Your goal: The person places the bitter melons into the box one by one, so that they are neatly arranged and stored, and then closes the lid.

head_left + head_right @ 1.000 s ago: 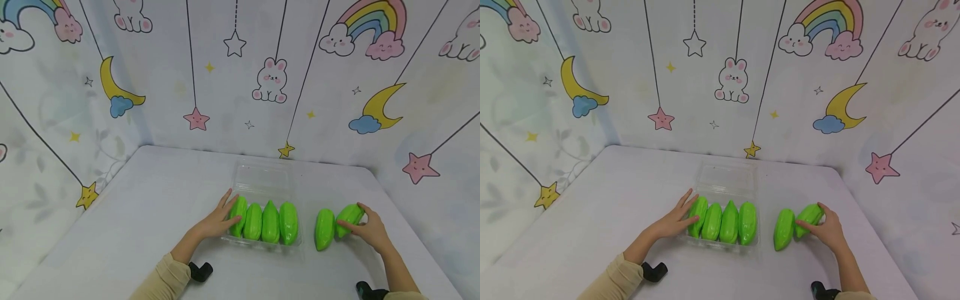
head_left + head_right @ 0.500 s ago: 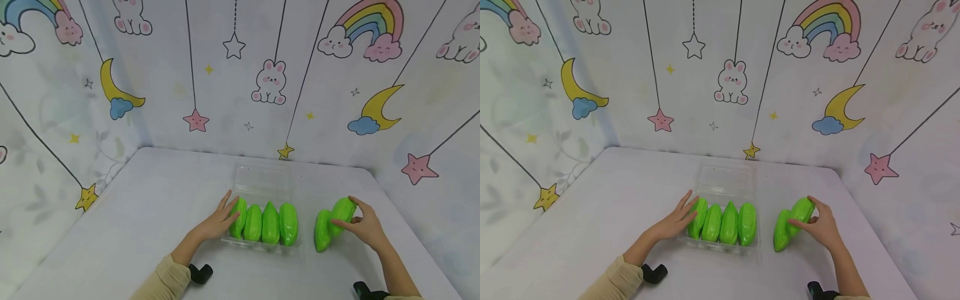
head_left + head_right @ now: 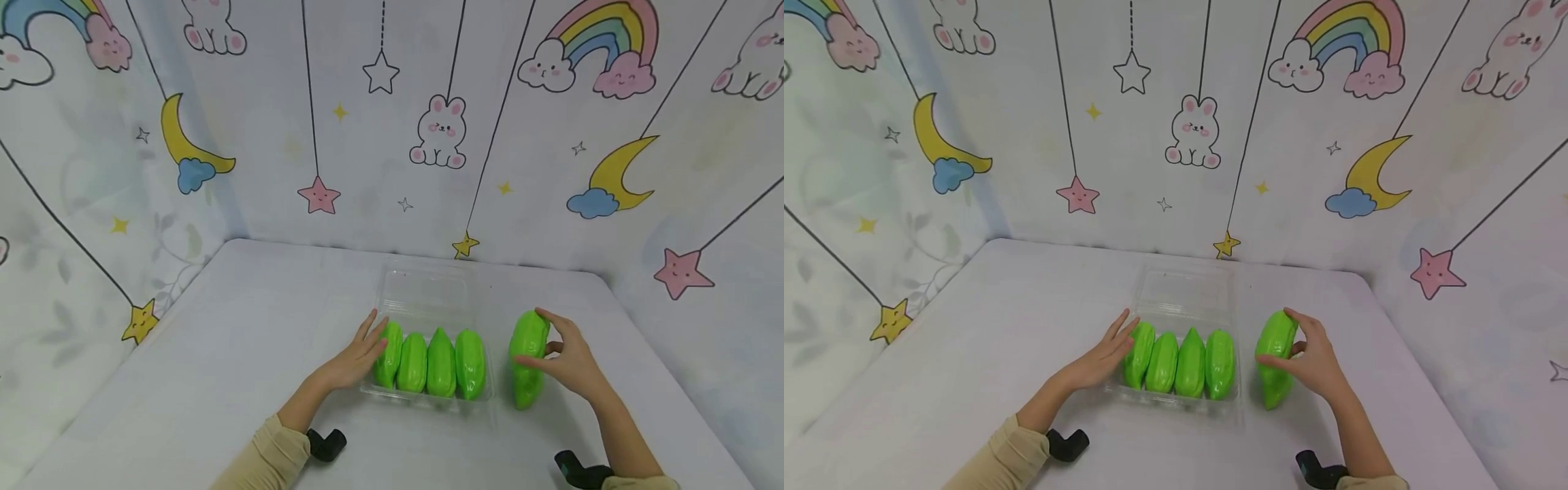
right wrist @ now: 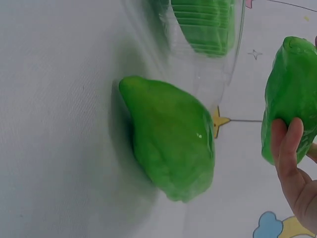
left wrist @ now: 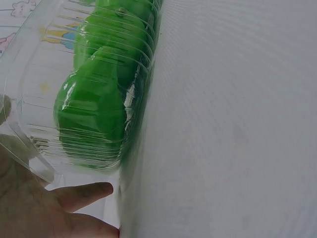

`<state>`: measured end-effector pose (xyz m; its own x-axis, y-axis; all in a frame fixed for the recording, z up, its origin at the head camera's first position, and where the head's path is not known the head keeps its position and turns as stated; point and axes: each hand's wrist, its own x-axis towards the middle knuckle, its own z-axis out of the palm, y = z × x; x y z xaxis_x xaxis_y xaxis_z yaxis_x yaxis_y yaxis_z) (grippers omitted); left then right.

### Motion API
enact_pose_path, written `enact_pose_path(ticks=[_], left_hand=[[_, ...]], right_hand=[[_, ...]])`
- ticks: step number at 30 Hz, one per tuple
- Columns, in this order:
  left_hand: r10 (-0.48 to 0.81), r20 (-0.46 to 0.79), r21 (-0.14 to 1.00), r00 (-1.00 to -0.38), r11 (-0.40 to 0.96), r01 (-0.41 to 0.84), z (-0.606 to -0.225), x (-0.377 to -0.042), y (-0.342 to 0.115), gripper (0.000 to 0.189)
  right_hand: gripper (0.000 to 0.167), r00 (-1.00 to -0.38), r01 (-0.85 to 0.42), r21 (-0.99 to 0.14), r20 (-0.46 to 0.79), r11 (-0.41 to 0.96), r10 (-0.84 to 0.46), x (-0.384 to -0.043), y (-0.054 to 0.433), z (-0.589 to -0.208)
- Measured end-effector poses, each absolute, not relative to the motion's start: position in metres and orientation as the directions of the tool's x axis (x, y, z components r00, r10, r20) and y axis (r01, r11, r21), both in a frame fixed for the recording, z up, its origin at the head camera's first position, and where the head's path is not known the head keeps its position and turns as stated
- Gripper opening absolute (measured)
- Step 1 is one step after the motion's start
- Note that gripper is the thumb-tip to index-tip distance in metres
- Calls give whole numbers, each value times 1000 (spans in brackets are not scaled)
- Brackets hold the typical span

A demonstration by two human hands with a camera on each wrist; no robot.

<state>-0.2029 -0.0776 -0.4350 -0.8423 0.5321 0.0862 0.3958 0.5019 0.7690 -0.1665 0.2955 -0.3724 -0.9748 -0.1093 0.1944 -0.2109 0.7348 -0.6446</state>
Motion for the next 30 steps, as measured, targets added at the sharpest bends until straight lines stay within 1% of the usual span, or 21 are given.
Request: enact_pose_path(ticks=[5, 9, 16, 23, 30], left_hand=[[541, 124, 762, -832, 485, 429, -433, -202, -77, 63], [548, 156, 752, -822, 473, 459, -434, -202, -77, 65], [539, 80, 752, -839, 520, 406, -438, -204, -76, 59], [536, 72, 752, -841, 525, 399, -437, -202, -76, 56], [534, 76, 753, -842, 523, 399, -435, -202, -76, 56]], right_hand=[[94, -973, -229, -684, 178, 693, -146, -168, 281, -366], [94, -972, -236, -698, 175, 677, -158, -169, 272, -367], [91, -962, -271, -726, 185, 631, -200, -172, 255, -373], [89, -959, -276, -767, 178, 579, -221, -176, 237, -376], [89, -951, -292, -782, 177, 551, -253, -179, 221, -376]])
